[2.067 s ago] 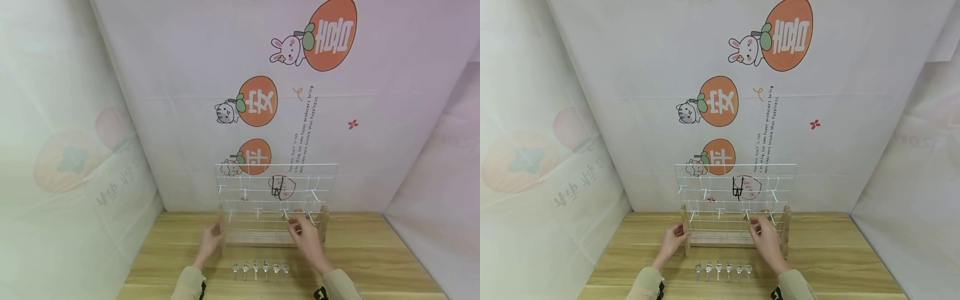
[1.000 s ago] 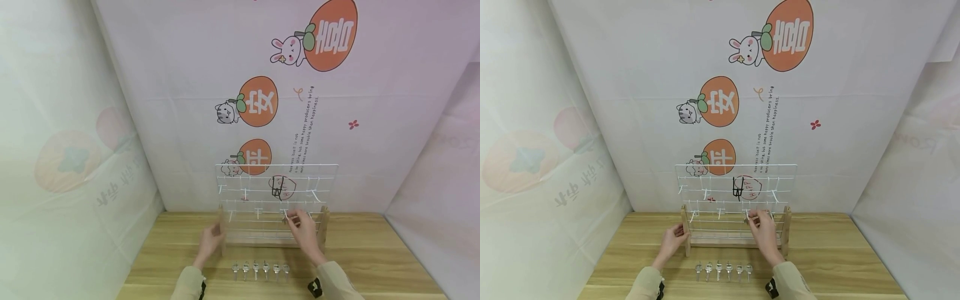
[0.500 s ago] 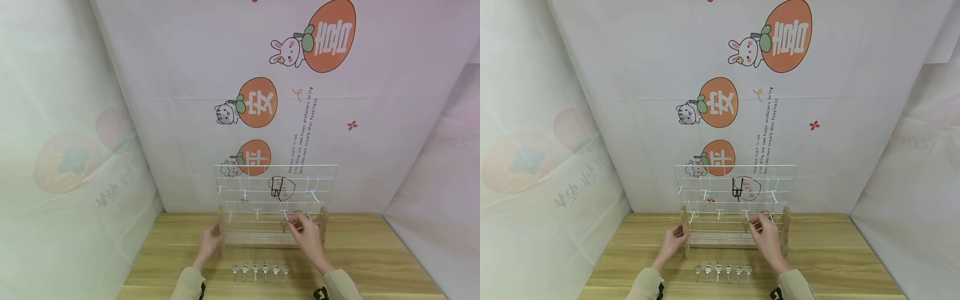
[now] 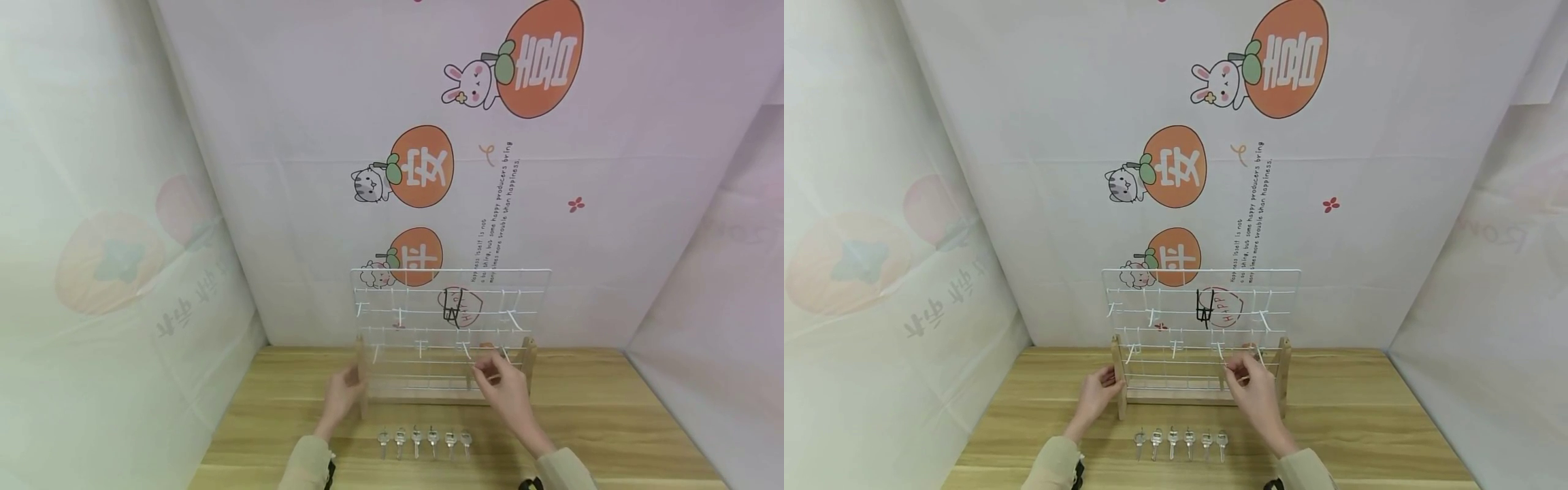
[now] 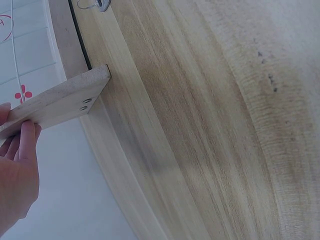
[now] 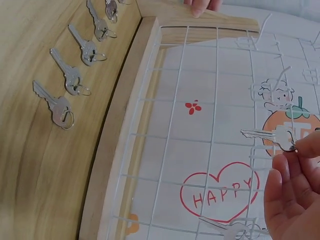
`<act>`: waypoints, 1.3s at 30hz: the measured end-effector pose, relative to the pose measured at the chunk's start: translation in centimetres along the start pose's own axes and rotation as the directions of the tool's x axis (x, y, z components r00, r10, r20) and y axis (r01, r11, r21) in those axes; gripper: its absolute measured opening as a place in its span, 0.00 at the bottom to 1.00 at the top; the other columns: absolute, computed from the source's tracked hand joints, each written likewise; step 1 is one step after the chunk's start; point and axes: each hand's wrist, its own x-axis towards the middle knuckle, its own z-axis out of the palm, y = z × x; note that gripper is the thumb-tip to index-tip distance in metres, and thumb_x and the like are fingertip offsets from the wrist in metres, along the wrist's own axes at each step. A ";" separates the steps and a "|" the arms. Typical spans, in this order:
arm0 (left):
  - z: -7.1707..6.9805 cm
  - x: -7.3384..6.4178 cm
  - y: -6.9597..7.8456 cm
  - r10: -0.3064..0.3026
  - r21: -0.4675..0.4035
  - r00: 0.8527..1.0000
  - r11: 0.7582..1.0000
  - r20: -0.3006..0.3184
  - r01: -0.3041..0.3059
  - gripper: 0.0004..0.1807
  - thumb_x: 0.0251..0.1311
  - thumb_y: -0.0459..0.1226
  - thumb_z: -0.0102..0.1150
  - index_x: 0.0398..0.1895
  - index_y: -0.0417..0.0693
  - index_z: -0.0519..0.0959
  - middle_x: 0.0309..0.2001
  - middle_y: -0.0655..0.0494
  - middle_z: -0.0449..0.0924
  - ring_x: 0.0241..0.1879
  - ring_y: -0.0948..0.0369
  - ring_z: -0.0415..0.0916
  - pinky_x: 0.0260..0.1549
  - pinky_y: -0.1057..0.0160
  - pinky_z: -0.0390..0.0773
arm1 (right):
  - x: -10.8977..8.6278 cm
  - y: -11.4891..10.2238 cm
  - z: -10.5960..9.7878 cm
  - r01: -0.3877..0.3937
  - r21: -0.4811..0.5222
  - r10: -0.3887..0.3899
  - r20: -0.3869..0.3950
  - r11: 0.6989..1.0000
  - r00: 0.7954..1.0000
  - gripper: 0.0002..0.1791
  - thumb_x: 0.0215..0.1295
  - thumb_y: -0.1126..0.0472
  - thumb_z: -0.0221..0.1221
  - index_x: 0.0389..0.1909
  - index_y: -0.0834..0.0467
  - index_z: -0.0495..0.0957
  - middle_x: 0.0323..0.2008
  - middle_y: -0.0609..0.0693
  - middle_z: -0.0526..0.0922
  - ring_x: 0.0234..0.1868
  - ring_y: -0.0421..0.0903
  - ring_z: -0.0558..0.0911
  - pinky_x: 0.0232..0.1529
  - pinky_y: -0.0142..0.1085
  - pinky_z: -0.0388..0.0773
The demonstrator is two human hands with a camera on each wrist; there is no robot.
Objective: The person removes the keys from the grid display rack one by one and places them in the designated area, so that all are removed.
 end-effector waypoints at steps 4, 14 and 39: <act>0.0 0.0 0.0 0.003 0.001 1.000 1.000 -0.004 -0.003 0.25 0.60 0.30 0.64 0.60 0.29 0.74 0.55 0.29 0.79 0.55 0.37 0.79 0.55 0.42 0.82 | -0.6 0.1 -0.3 -0.077 0.012 0.076 0.043 0.997 0.996 0.08 0.54 0.74 0.67 0.30 0.59 0.79 0.28 0.52 0.85 0.29 0.30 0.79 0.28 0.24 0.82; -0.1 0.0 0.3 0.003 0.004 1.000 1.000 -0.013 -0.003 0.24 0.59 0.26 0.62 0.59 0.29 0.74 0.55 0.29 0.80 0.54 0.37 0.80 0.52 0.48 0.85 | -2.5 2.5 -0.3 -0.213 -0.027 0.215 0.140 0.977 0.967 0.06 0.57 0.71 0.66 0.33 0.60 0.80 0.30 0.50 0.85 0.30 0.29 0.77 0.32 0.22 0.81; 0.1 0.1 -0.2 -0.006 0.018 1.000 1.000 -0.010 0.007 0.25 0.58 0.28 0.63 0.60 0.30 0.74 0.55 0.31 0.80 0.54 0.40 0.80 0.54 0.49 0.84 | -6.4 7.4 0.3 -0.339 -0.189 0.384 0.322 0.922 0.865 0.04 0.53 0.69 0.64 0.29 0.59 0.79 0.24 0.46 0.78 0.23 0.33 0.70 0.24 0.23 0.71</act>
